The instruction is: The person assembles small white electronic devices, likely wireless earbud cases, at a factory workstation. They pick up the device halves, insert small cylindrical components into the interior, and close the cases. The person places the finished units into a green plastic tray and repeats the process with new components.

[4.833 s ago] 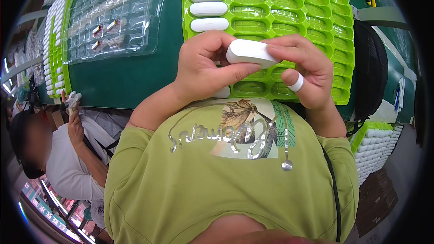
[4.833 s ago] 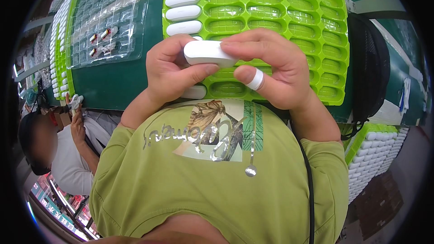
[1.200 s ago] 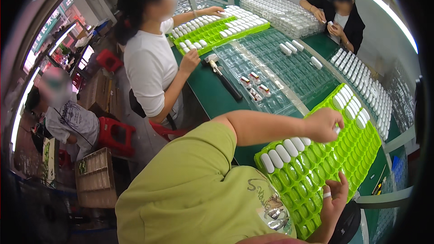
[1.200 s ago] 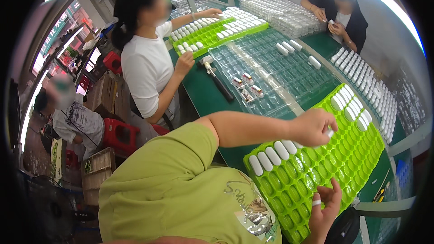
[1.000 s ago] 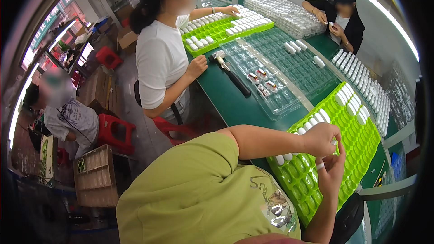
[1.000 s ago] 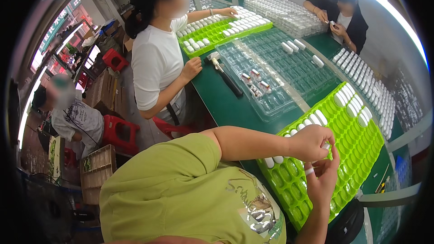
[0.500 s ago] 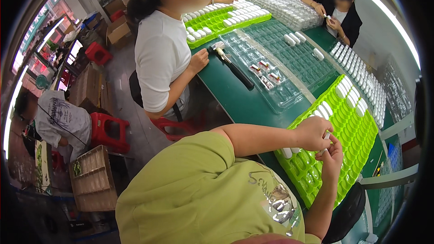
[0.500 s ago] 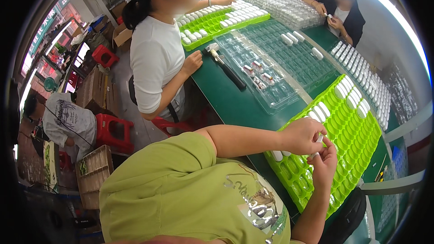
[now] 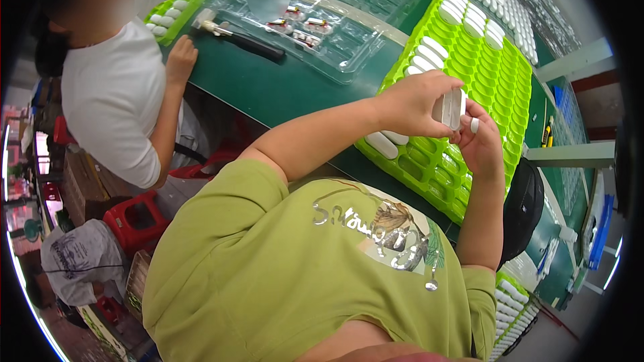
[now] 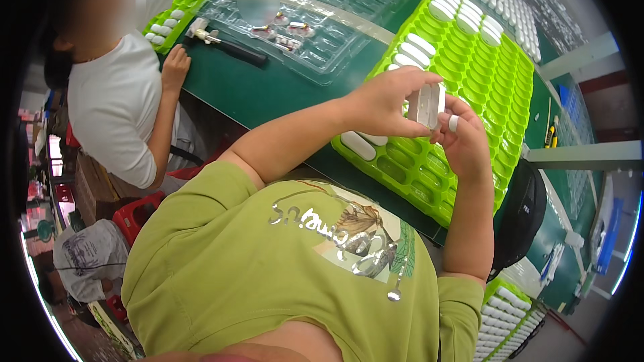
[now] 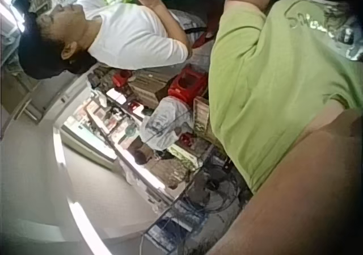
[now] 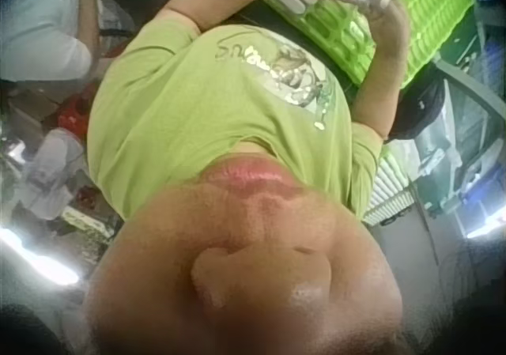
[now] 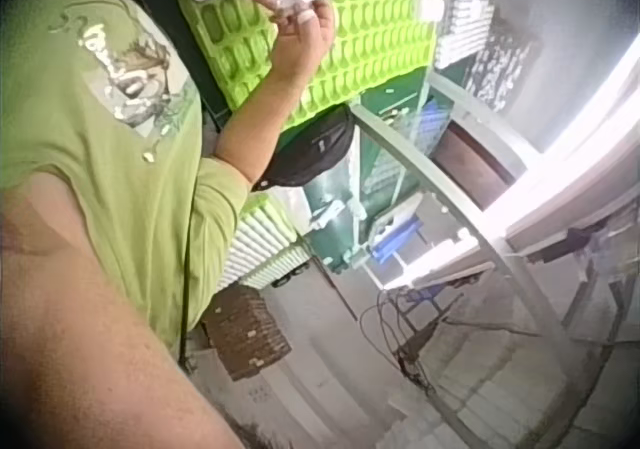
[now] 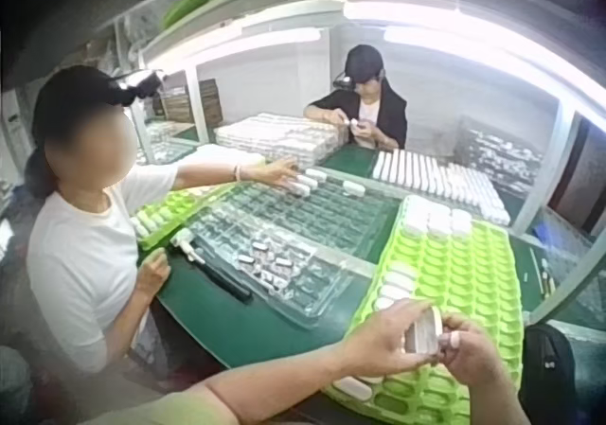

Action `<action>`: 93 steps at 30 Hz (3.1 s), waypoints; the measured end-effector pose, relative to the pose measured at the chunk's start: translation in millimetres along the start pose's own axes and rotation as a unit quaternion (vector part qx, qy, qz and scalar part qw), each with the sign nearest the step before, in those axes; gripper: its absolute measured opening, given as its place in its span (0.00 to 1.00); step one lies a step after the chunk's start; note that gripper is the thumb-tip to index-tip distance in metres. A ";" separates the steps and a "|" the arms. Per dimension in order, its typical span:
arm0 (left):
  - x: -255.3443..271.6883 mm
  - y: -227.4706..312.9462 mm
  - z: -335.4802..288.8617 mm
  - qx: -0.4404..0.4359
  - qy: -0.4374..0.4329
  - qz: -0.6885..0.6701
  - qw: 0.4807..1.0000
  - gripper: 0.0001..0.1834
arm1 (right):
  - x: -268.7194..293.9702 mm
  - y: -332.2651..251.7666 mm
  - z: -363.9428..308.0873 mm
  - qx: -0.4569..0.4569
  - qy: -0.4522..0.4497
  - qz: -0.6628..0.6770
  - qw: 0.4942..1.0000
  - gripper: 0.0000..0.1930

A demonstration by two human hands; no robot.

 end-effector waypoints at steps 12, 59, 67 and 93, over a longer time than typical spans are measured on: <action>31.1 -7.3 -15.0 -0.001 0.099 -0.107 0.989 0.43 | 24.1 -28.0 91.6 0.015 0.152 -0.215 0.965 0.15; -8.2 -28.5 -25.8 0.114 0.016 -0.103 0.988 0.42 | -25.7 2.6 -27.9 0.173 0.251 -0.322 0.896 0.18; -8.9 -32.2 -24.0 0.096 -0.030 -0.107 0.989 0.42 | -29.9 -2.8 -29.7 0.205 0.170 -0.371 0.890 0.28; -4.8 -24.0 -21.6 0.116 -0.143 -0.196 0.963 0.43 | 6.2 7.5 -21.6 0.145 0.065 0.016 0.987 0.31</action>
Point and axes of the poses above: each hand's wrist, its own z-axis towards the middle knuckle, its own x-axis out of the back of the hand, y = z × x, the point moved 5 cm from there along z, towards the middle knuckle, and after that the axes turned 5 degrees about -z, right-handed, at the moved point
